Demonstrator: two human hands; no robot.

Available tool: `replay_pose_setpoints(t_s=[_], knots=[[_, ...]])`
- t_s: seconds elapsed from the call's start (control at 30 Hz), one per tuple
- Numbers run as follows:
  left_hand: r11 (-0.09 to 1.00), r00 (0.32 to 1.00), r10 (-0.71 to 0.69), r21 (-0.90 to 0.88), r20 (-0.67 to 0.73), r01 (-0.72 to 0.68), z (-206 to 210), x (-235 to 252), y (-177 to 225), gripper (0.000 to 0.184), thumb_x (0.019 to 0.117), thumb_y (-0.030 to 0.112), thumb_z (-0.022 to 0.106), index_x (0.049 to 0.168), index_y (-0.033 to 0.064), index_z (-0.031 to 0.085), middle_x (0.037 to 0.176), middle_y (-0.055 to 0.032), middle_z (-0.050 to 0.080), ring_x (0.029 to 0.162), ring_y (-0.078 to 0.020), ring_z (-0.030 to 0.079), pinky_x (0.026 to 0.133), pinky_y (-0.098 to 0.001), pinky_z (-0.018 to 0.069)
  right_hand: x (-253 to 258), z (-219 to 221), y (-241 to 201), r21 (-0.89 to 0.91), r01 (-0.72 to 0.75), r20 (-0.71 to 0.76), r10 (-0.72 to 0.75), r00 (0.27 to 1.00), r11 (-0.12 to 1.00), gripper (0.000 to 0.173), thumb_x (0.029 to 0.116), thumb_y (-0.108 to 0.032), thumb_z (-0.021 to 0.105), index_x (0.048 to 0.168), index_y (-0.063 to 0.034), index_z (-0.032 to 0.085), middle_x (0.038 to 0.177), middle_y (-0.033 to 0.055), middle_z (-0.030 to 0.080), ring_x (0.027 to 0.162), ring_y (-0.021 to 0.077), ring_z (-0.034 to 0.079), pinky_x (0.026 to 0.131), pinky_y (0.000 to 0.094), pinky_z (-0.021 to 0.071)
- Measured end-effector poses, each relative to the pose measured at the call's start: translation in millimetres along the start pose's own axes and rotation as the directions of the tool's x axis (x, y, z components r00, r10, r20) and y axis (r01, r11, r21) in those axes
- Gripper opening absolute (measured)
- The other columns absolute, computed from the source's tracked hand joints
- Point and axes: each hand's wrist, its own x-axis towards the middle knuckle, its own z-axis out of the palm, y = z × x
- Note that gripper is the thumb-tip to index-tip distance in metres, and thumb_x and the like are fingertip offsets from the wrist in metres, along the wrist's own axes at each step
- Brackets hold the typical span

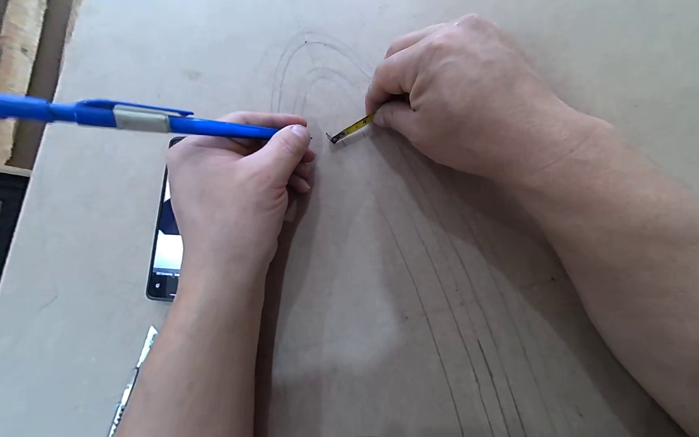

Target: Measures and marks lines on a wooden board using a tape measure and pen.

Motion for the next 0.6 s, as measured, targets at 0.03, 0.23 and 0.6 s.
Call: replay_pose_setpoints(t_s=[0.03,0.23,0.6], knots=[[1.0,1.0,-0.01,0.016,0.002,0.01,1,2,2,0.007,0.0938,0.011,0.073,0.1,0.0076,0.076,0.076,-0.0028,0.074,0.061,-0.0128,0.07,0.054,-0.0259,0.0608,0,0,0,0.002,0.003,-0.001,-0.003,1.0,1.0,0.017,0.1001,-0.032,0.059,0.097,-0.0292,0.076,0.101,-0.0073,0.071,0.097,0.0135,0.066,0.081,0.0445,0.0501],[0.999,0.999,0.024,0.033,0.038,-0.025,4,8,0,0.008,0.0907,0.01,0.076,0.098,0.0081,0.073,0.075,-0.0026,0.073,0.06,-0.0131,0.07,0.051,-0.0262,0.0601,0,1,0,-0.005,0.01,-0.021,-0.01,1.0,1.0,0.017,0.0997,-0.031,0.06,0.097,-0.029,0.076,0.1,-0.0071,0.072,0.098,0.0137,0.066,0.083,0.0437,0.0499],[0.993,0.996,0.088,0.081,0.029,-0.09,4,6,-8,0.007,0.0922,0.017,0.076,0.098,0.012,0.074,0.074,0.0015,0.071,0.056,-0.0091,0.065,0.045,-0.0231,0.0537,0,1,0,-0.006,0.009,-0.015,-0.009,1.0,1.0,0.017,0.0999,-0.031,0.059,0.097,-0.0292,0.076,0.1,-0.0081,0.072,0.097,0.0122,0.066,0.082,0.0429,0.0499]])
